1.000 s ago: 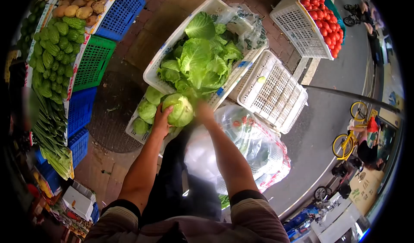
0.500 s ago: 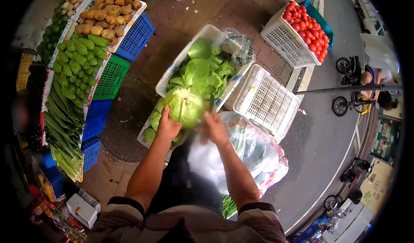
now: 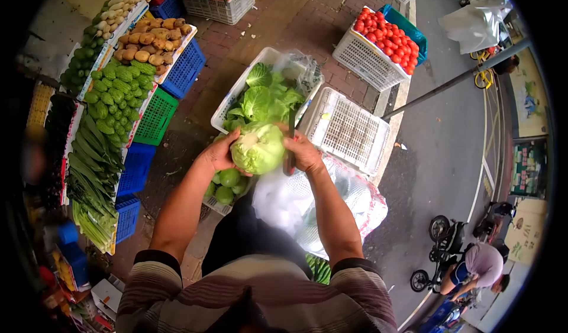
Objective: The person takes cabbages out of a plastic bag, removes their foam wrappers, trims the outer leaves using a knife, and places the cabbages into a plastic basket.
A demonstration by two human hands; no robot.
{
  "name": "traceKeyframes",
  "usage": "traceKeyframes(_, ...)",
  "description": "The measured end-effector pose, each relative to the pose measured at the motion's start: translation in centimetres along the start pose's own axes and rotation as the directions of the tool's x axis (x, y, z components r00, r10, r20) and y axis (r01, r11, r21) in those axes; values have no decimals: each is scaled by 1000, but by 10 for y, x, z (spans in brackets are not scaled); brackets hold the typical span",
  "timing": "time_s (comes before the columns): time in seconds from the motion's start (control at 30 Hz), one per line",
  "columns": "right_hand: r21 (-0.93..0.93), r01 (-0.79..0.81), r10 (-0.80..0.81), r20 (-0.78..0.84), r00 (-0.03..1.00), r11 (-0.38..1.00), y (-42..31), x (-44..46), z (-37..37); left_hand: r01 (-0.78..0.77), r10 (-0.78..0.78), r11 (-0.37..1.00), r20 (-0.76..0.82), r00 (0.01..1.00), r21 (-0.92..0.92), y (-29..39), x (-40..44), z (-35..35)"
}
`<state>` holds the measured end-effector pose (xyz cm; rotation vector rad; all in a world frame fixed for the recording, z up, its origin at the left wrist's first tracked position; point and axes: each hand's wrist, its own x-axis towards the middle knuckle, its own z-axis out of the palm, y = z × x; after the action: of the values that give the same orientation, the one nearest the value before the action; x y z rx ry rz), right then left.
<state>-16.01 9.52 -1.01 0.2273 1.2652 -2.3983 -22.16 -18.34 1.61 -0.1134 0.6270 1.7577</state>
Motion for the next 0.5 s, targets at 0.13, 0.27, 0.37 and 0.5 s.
traceKeyframes(0.13,-323,-5,-25,-87,996,946,1,-40,26,-338,339,940,-23,941,48,-45,-20,44)
traceKeyframes(0.27,-544,-50,-168,-345,923,838,11,-86,58,-617,606,783,-313,731,76,-100,-10,30)
traceKeyframes(0.37,-530,-34,-169,-329,929,847,23,-128,97,-725,743,648,-404,534,233,-119,-10,46)
traceKeyframes(0.5,-609,39,-250,-265,931,793,43,-141,118,-695,823,554,-424,377,458,-126,-15,72)
